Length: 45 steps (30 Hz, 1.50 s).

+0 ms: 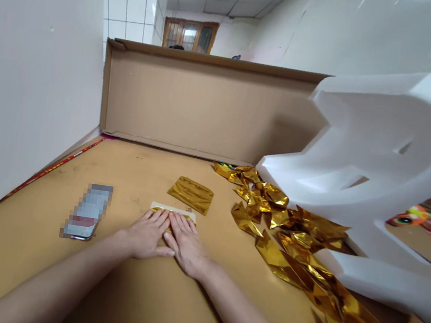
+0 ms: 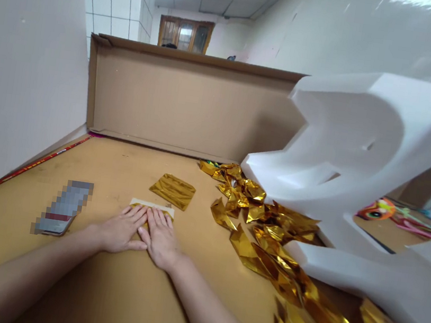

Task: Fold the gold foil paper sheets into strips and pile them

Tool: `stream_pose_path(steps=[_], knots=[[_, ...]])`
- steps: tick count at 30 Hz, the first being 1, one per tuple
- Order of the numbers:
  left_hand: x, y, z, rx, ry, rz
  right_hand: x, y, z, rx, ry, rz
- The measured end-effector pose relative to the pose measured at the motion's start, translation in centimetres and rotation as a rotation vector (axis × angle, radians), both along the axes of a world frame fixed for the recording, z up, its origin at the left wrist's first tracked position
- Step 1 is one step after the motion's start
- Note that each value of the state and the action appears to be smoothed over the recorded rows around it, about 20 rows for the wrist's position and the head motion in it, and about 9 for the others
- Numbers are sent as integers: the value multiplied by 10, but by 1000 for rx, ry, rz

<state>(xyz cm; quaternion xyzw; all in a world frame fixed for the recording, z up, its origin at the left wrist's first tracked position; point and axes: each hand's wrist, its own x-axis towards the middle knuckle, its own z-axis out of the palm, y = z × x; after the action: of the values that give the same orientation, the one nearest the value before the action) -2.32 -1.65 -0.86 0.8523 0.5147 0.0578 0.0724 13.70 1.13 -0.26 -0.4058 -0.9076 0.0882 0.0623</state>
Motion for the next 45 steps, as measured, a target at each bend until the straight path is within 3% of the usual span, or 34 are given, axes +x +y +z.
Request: stream_pose_path(steps=[16,36,45], knots=[[-2,-2,4,-50,-13,26,2,-2,1,-83,-68,-46],[-4,-3,5,-48,-28,34,10,-2,-8,-34,-23,-93],[-4,-6,9,-66,-18,82,16,-5,-1,-47,-66,-146]])
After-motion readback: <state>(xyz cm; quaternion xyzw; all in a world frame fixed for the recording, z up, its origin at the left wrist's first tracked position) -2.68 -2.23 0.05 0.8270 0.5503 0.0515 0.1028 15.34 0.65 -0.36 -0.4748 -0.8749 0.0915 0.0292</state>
